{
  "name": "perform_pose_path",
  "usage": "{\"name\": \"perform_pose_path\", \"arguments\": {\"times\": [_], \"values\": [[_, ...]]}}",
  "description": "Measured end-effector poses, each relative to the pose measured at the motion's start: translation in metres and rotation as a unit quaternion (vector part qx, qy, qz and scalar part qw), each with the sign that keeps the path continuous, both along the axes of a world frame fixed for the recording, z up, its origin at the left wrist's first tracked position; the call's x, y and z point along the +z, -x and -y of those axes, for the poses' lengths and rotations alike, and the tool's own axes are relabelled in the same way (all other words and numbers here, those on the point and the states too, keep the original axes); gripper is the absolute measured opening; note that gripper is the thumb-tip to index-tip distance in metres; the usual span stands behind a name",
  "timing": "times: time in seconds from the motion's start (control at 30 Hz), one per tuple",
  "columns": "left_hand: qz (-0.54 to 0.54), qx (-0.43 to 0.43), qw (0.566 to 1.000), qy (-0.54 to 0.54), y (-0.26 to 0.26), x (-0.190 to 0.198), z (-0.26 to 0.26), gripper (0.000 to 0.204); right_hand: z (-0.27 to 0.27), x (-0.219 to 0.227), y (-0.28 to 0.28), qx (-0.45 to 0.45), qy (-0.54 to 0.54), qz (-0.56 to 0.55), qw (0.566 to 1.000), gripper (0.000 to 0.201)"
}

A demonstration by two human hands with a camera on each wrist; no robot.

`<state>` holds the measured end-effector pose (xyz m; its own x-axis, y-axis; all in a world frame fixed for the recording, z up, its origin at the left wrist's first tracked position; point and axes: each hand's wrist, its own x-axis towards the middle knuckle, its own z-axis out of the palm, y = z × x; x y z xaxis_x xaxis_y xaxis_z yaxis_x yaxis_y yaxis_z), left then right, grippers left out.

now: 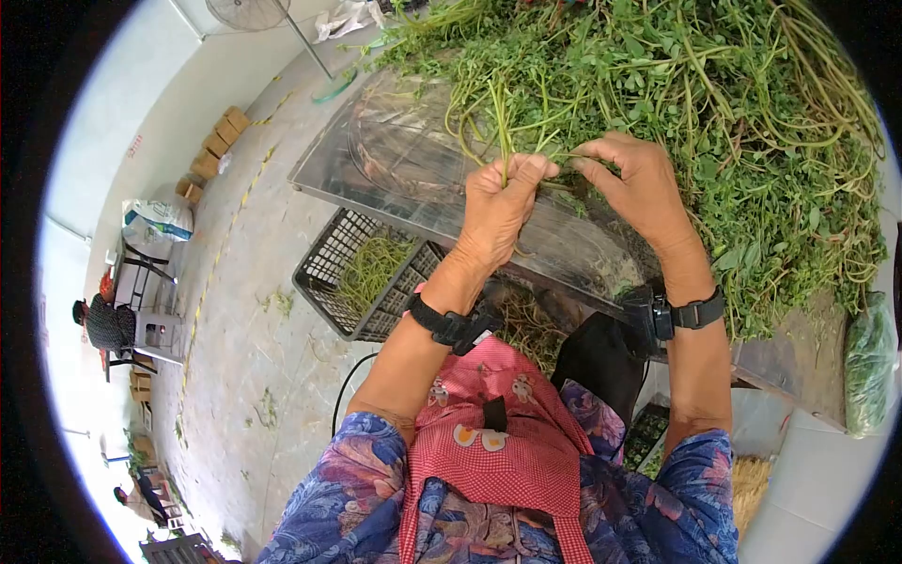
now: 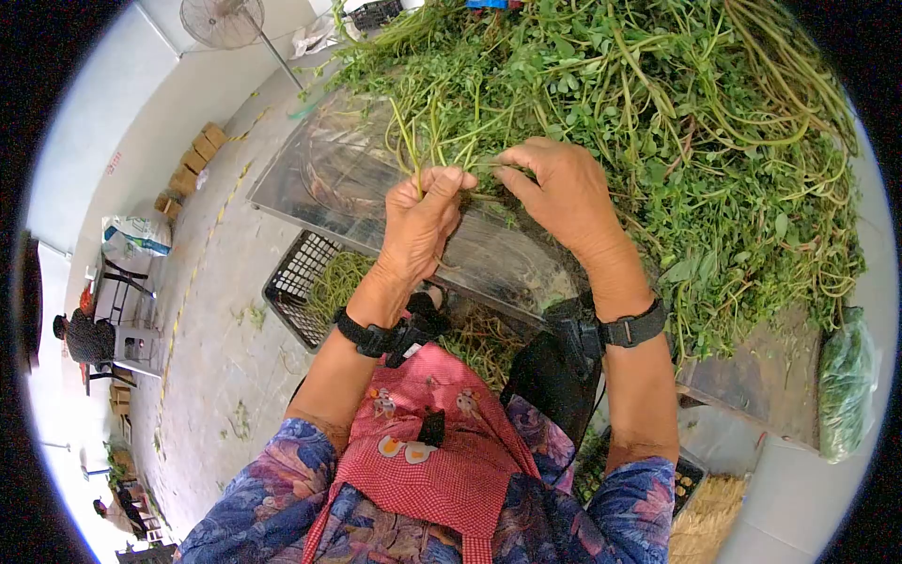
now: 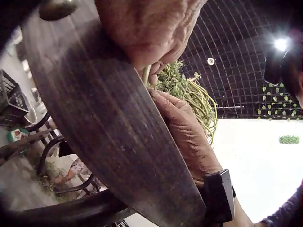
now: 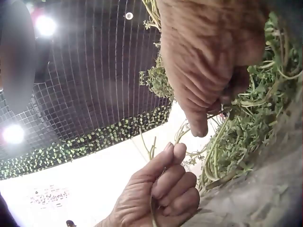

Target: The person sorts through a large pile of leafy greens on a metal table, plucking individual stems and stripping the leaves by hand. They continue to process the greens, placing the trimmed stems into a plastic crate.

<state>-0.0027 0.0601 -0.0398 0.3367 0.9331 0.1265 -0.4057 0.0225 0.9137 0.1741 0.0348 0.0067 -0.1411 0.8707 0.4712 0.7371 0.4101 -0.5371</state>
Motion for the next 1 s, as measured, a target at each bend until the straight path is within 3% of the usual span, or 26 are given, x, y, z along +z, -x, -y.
{"name": "perform_pose_path", "arguments": {"times": [0.4,0.47,0.5,0.57,0.6,0.67,0.77,0.83,0.93,1.0], "values": [[-0.001,0.008,1.000,-0.002,0.001,-0.003,-0.001,0.024,-0.001,-0.003,0.000,-0.042,-0.049,0.060,0.996,0.017],[0.041,-0.002,0.999,0.001,0.002,-0.007,-0.002,0.023,0.000,0.003,-0.001,-0.106,0.049,-0.124,0.985,0.018],[0.042,-0.002,0.999,0.002,0.003,-0.006,0.000,0.023,-0.006,0.001,-0.014,-0.068,-0.014,-0.284,0.956,0.018],[0.087,0.016,0.996,0.014,0.009,0.000,0.002,0.022,-0.007,0.006,-0.048,-0.009,0.083,-0.556,0.827,0.017],[0.087,0.020,0.996,0.013,0.014,0.002,0.002,0.022,-0.009,0.003,-0.049,-0.006,0.085,-0.555,0.827,0.017],[0.097,0.056,0.993,0.035,0.022,0.008,-0.003,0.026,-0.013,-0.005,-0.050,0.061,0.091,-0.671,0.733,0.018],[0.099,0.104,0.989,0.044,0.051,0.020,-0.019,0.029,-0.005,0.005,-0.022,0.023,0.139,-0.642,0.754,0.020],[0.098,0.070,0.992,0.037,0.067,0.021,-0.027,0.028,-0.006,0.001,-0.019,0.038,0.166,-0.628,0.760,0.021],[0.049,0.151,0.980,0.116,0.070,0.024,-0.030,0.026,-0.010,-0.006,-0.020,0.081,0.224,-0.559,0.794,0.021],[0.051,0.114,0.982,0.143,0.070,0.020,-0.037,0.025,-0.011,-0.010,-0.017,0.041,0.219,-0.509,0.832,0.024]]}}
